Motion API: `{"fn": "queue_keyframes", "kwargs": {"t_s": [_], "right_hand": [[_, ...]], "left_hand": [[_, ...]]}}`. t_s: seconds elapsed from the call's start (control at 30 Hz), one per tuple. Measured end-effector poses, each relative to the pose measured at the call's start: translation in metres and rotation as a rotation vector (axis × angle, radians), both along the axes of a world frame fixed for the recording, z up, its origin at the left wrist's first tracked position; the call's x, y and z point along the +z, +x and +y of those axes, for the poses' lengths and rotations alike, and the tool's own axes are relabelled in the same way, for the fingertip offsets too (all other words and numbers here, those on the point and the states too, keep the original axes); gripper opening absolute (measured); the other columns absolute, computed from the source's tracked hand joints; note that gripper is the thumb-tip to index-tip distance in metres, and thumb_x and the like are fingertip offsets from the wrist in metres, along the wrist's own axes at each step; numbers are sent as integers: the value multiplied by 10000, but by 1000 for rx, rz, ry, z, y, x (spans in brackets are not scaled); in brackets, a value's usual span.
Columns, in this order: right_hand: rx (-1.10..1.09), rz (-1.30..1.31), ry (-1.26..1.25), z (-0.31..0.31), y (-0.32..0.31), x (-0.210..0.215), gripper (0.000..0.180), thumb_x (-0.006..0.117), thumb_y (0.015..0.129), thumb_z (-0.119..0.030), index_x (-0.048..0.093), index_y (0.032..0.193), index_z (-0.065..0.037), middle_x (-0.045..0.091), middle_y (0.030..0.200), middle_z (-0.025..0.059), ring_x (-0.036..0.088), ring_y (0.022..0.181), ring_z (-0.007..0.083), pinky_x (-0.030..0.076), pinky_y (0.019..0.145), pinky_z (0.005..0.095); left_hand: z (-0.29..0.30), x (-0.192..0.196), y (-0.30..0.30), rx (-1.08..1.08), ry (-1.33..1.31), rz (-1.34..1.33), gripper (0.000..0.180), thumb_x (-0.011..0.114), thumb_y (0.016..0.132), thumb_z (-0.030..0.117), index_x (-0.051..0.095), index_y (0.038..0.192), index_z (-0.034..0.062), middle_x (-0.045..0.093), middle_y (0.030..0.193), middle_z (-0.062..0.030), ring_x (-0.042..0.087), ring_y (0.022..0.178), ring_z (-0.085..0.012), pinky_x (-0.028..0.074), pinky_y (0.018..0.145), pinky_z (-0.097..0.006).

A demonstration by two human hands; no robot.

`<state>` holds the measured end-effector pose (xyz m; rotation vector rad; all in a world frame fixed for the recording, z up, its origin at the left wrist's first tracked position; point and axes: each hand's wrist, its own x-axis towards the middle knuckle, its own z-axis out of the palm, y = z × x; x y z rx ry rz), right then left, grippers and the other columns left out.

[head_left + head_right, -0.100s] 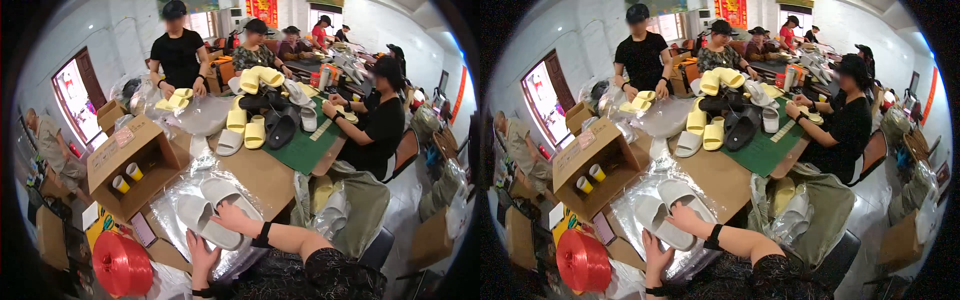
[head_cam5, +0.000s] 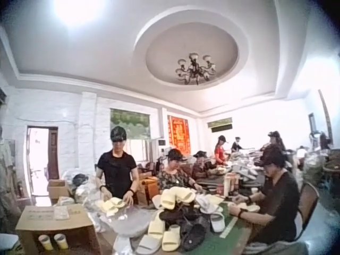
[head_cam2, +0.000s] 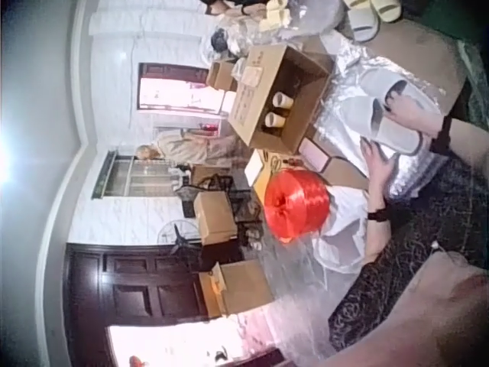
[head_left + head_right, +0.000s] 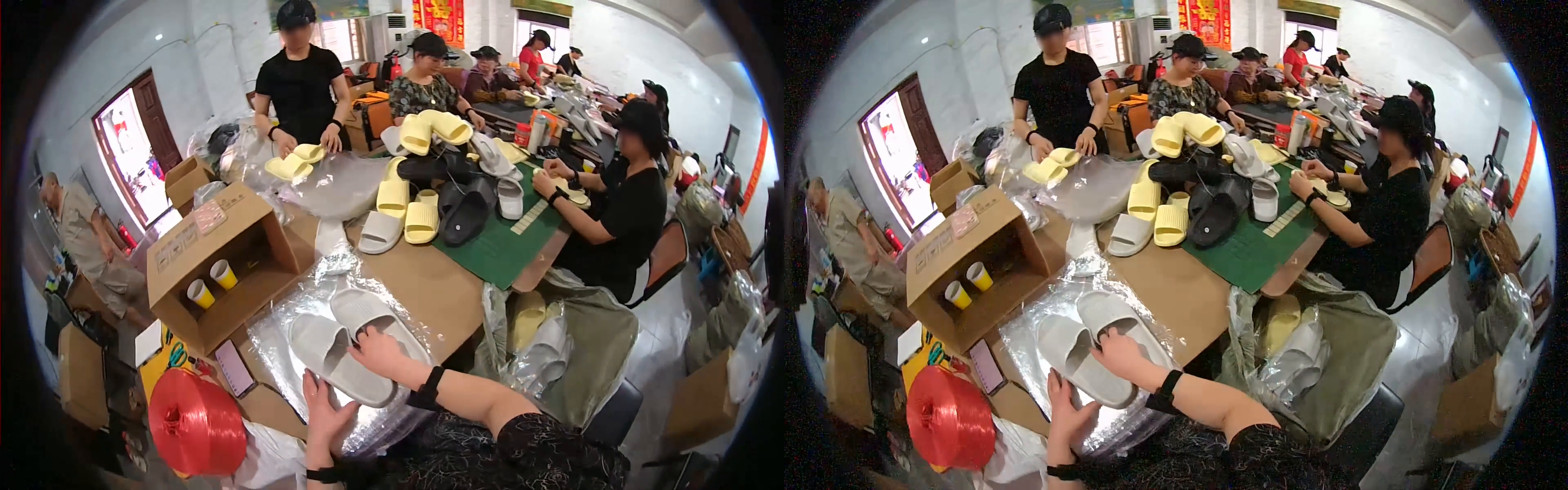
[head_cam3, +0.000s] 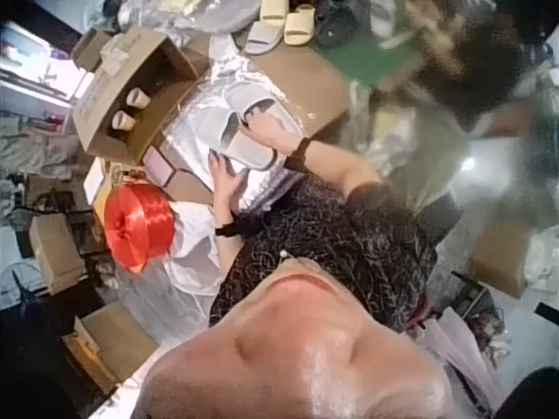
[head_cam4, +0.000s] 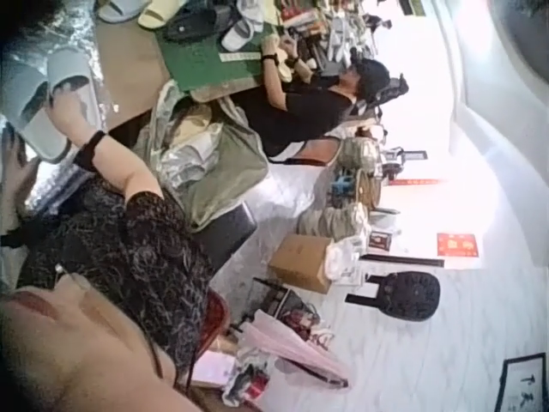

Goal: The recorder is picking up pairs of sandals, checking them, and placing them into individual plastic bags before putting them into a larger transport bag.

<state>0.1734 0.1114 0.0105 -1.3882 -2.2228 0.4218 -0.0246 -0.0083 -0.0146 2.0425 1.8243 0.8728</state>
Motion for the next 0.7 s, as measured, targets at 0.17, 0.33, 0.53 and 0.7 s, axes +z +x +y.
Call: {"fn": "queue_keyframes", "kwargs": {"t_s": [0.17, 0.33, 0.53, 0.7], "right_hand": [[-50, 26, 64, -6, -9, -3, 437, 611, 924, -433, 632, 980, 0, 591, 958, 224, 666, 744, 402, 556, 645, 495], [-31, 24, 126, -4, -6, -10, 417, 631, 914, -429, 621, 947, -13, 586, 935, 203, 665, 711, 391, 562, 629, 469], [-71, 7, 116, 1, -2, -10, 450, 626, 915, -464, 626, 931, -15, 590, 940, 197, 656, 745, 400, 538, 644, 495], [-69, -3, 86, -5, -4, -3, 458, 628, 912, -479, 634, 938, -22, 601, 929, 195, 650, 753, 407, 534, 659, 506]], "left_hand": [[1, -9, -34, 51, -173, -537, 977, 845, 720, 284, 339, 1495, -29, 257, 1558, -319, 333, 1417, -443, 332, 1139, -475], [-40, 139, -3, -58, 17, -347, 784, 799, 787, 151, 424, 1449, -40, 489, 1439, -255, 494, 1325, -381, 419, 1076, -428], [-89, 274, 13, -701, 587, -430, 493, 797, 801, 184, 623, 1223, -3, 558, 1392, -220, 585, 1209, -316, 447, 1042, -394], [-126, 317, 32, -968, 987, -615, 553, 788, 823, 340, 623, 1331, 196, 578, 1356, -74, 509, 1234, -272, 468, 917, -380]]}}
